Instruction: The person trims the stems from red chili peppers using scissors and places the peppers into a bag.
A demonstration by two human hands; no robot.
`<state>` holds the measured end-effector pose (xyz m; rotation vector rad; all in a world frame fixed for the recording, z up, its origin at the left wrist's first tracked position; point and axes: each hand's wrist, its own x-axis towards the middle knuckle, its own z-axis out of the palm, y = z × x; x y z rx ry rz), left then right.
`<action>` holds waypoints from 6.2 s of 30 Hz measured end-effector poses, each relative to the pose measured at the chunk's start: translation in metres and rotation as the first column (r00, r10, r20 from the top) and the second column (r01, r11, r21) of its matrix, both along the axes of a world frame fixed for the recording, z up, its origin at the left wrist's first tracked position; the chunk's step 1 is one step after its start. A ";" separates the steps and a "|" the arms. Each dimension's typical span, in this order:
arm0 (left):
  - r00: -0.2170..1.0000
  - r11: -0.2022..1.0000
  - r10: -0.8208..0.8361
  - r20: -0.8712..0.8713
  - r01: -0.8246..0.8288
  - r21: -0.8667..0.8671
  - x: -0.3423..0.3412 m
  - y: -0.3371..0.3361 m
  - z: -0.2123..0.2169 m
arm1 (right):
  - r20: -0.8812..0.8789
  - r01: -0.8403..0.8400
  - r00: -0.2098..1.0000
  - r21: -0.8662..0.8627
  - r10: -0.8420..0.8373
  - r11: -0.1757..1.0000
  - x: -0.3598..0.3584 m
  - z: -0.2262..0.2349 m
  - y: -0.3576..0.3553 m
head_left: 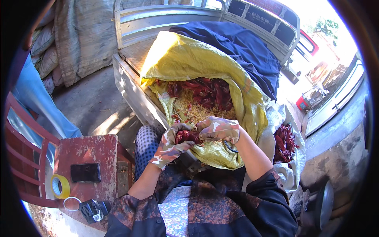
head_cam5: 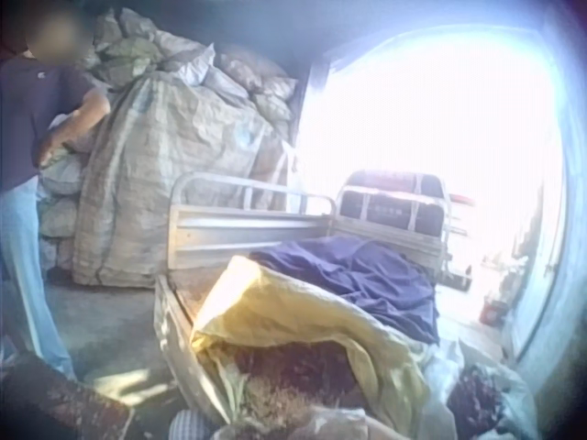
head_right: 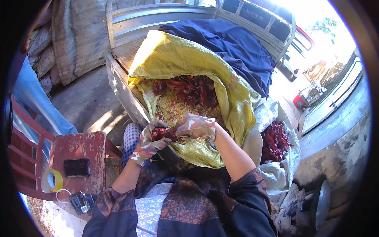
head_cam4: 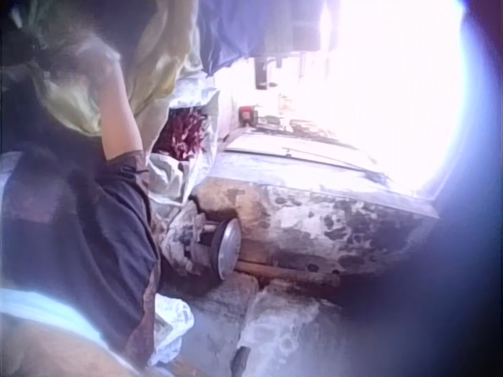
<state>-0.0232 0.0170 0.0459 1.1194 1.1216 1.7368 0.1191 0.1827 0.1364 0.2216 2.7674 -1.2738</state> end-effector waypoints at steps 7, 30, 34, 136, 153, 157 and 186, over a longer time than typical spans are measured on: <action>0.992 0.992 -0.124 0.027 0.124 0.014 0.006 -0.006 0.013 | 0.152 0.259 0.965 -0.421 -0.214 0.869 -0.010 0.001 -0.027; 0.880 0.951 0.309 -0.361 -0.297 0.090 0.009 -0.005 -0.011 | -0.551 0.550 0.772 0.327 -0.317 0.768 -0.008 -0.012 -0.101; 0.960 0.976 0.214 -0.183 -0.203 0.078 0.011 0.000 -0.023 | -0.530 0.517 0.789 0.301 -0.311 0.801 -0.005 -0.012 -0.097; 0.829 0.992 -0.119 0.547 0.117 0.039 0.005 -0.006 -0.001 | 0.059 0.297 0.773 0.846 -0.631 0.442 0.090 -0.024 -0.011; 0.780 0.968 -0.244 0.576 0.233 0.095 0.002 -0.006 -0.003 | -0.217 0.287 0.955 0.507 -0.203 0.813 0.090 -0.012 -0.045; 0.739 0.965 -0.257 0.623 0.232 0.123 0.000 -0.003 -0.020 | -0.095 0.293 0.949 0.614 -0.299 0.733 0.063 0.017 -0.071; 0.776 0.948 -0.312 0.548 0.291 0.127 0.002 -0.001 -0.030 | 0.217 0.083 0.907 0.749 -0.361 0.658 0.055 0.023 -0.075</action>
